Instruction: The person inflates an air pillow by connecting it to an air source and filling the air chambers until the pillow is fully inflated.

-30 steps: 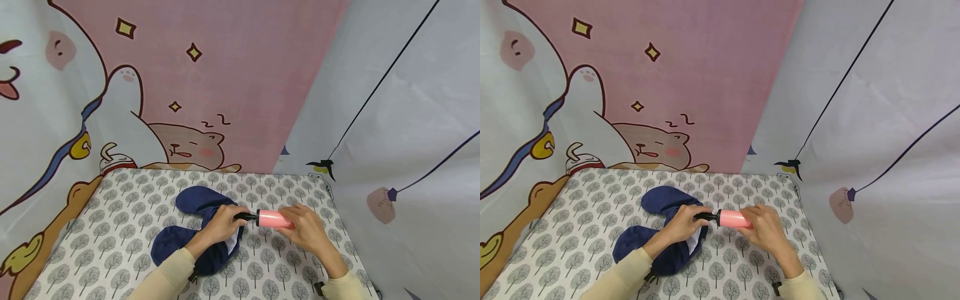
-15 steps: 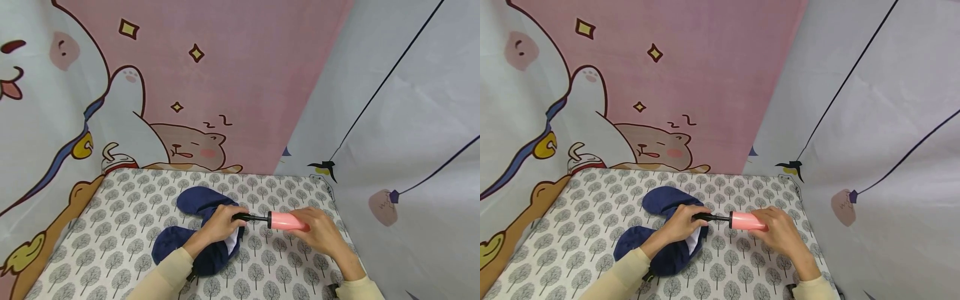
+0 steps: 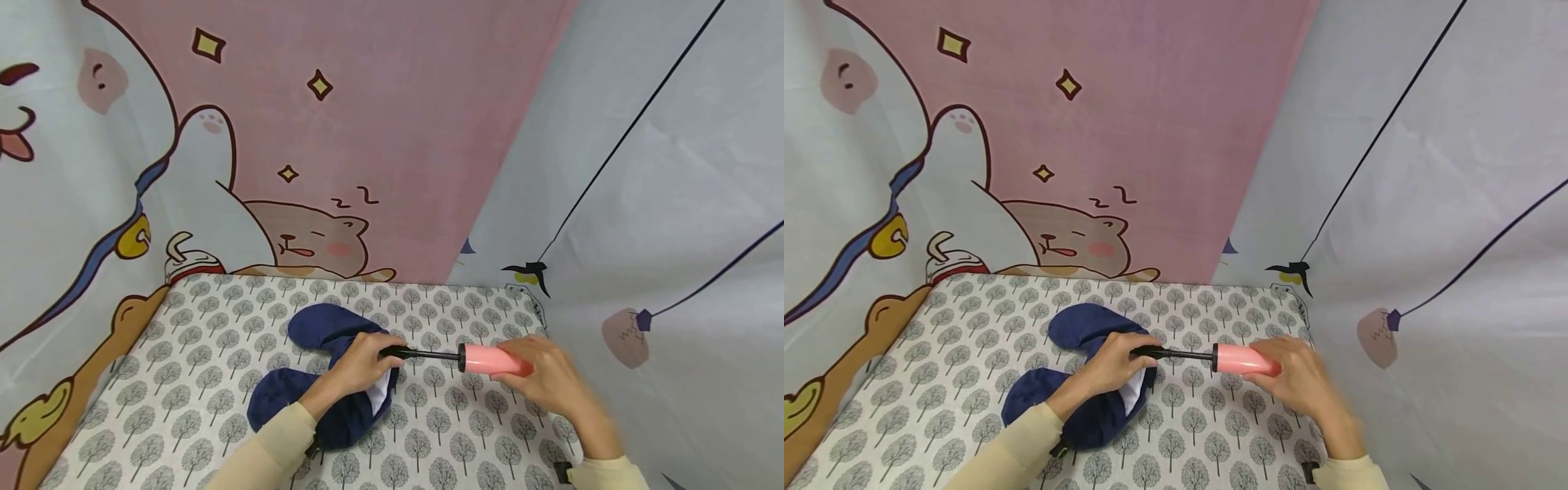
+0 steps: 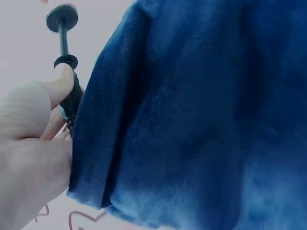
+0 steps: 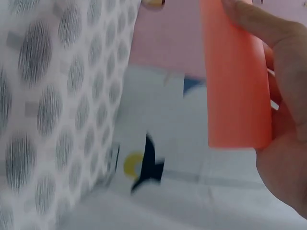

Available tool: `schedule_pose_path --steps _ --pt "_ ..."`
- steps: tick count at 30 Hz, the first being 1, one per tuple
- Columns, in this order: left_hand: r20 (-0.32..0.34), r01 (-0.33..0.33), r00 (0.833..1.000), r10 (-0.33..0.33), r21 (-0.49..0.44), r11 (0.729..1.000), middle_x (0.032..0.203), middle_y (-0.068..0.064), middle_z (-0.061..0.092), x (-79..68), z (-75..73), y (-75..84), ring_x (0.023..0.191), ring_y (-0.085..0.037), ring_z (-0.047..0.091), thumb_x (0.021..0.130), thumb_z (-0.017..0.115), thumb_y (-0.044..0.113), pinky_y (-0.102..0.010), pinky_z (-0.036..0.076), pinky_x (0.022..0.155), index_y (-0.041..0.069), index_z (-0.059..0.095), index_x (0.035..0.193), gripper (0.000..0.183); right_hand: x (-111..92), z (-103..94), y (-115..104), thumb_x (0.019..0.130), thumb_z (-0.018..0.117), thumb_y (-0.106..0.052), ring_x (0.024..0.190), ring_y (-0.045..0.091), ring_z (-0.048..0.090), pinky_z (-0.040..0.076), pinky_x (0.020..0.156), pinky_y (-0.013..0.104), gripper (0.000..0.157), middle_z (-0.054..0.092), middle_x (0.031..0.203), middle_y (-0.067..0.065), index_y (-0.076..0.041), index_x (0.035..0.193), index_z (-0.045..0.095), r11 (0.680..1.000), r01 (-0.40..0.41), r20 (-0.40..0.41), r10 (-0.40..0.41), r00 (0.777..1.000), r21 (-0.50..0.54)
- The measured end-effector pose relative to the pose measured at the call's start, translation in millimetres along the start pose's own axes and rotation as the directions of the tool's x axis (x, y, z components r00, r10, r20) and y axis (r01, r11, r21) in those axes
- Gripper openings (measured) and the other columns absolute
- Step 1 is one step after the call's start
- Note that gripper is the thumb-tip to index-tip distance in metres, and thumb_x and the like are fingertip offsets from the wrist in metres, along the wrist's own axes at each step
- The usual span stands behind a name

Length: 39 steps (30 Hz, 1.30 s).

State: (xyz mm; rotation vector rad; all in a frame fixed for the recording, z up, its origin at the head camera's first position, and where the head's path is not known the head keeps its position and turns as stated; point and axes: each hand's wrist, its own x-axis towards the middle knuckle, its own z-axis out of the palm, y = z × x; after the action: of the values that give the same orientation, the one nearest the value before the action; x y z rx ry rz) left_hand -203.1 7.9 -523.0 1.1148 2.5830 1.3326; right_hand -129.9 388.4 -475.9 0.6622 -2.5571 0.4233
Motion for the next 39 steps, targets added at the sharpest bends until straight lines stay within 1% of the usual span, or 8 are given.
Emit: schedule_pose_path --steps 2,5,10,16,23,30,37,39 --pt "-0.009 -0.009 1.000 0.009 0.016 1.000 0.141 -0.014 0.080 0.4 3.3 1.6 0.083 -0.013 0.077 0.106 0.081 0.018 -0.026 0.060 0.082 0.010 0.079 0.142 0.037 7 9.3 -8 0.065 0.109 -0.028 0.085 0.014 0.073 0.058 0.073 0.033 0.057 0.088 0.106 0.001 -0.014 0.115 0.088 0.999 0.045 -0.036 -0.045 0.998 0.004" --pt "-0.025 -0.018 1.000 0.019 0.038 0.999 0.139 -0.014 0.081 0.0 6.7 1.6 0.105 -0.021 0.081 0.105 0.081 0.020 -0.030 0.062 0.089 0.010 0.079 0.140 0.037 17 23.3 -21 0.064 0.109 -0.027 0.080 0.015 0.070 0.054 0.068 0.030 0.055 0.088 0.104 0.006 -0.010 0.112 0.088 0.995 0.097 -0.087 -0.097 0.991 -0.002" --pt "-0.045 -0.023 0.999 0.025 0.049 0.999 0.132 -0.012 0.084 -0.5 7.8 -0.2 0.091 -0.014 0.075 0.103 0.083 0.019 -0.024 0.054 0.079 0.010 0.081 0.137 0.035 26 39.6 -38 0.064 0.109 -0.028 0.079 0.016 0.068 0.053 0.070 0.032 0.056 0.088 0.102 0.009 -0.006 0.111 0.088 0.993 0.116 -0.115 -0.117 0.986 -0.020" --pt "-0.033 -0.036 0.999 0.037 0.019 0.999 0.126 -0.010 0.085 1.3 6.6 -0.4 0.082 -0.004 0.066 0.103 0.083 0.019 -0.021 0.052 0.074 0.008 0.082 0.134 0.033 28 45.2 -44 0.069 0.108 -0.032 0.087 0.019 0.074 0.059 0.073 0.034 0.057 0.088 0.107 0.010 -0.005 0.114 0.088 0.994 0.112 -0.067 -0.113 0.991 -0.017" --pt "-0.004 -0.032 0.999 0.032 0.013 0.999 0.129 -0.012 0.084 1.8 2.7 0.9 0.074 0.003 0.061 0.105 0.082 0.020 -0.021 0.052 0.074 0.010 0.081 0.138 0.035 15 28.0 -26 0.067 0.108 -0.028 0.087 0.015 0.074 0.059 0.073 0.030 0.057 0.088 0.107 0.005 -0.010 0.117 0.087 0.997 0.069 -0.005 -0.069 0.998 0.028" --pt "-0.018 -0.048 0.999 0.049 0.046 0.998 0.133 -0.013 0.083 0.3 -0.2 -0.6 0.096 -0.016 0.081 0.104 0.083 0.016 -0.028 0.062 0.085 0.009 0.080 0.139 0.036 3 7.0 -3 0.067 0.108 -0.029 0.096 0.023 0.082 0.067 0.081 0.044 0.057 0.088 0.109 0.002 -0.014 0.118 0.087 0.999 0.054 0.030 -0.054 0.998 -0.003" --pt "-0.021 -0.038 0.999 0.038 0.031 0.999 0.133 -0.011 0.084 -0.7 -1.9 -1.3 0.073 -0.005 0.067 0.104 0.082 0.013 -0.025 0.054 0.077 0.009 0.080 0.140 0.036 -5 -5.1 7 0.070 0.107 -0.029 0.079 0.012 0.077 0.063 0.069 0.029 0.053 0.089 0.103 0.004 -0.015 0.117 0.088 0.997 0.072 0.024 -0.073 0.997 0.021" --pt "-0.013 -0.046 0.999 0.047 0.033 0.998 0.133 -0.011 0.084 0.1 -0.8 0.1 0.078 -0.008 0.071 0.104 0.082 0.015 -0.025 0.056 0.079 0.009 0.080 0.140 0.036 -3 0.3 4 0.071 0.106 -0.030 0.079 0.009 0.076 0.061 0.068 0.026 0.052 0.089 0.103 0.003 -0.015 0.117 0.088 0.996 0.081 0.017 -0.082 0.997 0.038"
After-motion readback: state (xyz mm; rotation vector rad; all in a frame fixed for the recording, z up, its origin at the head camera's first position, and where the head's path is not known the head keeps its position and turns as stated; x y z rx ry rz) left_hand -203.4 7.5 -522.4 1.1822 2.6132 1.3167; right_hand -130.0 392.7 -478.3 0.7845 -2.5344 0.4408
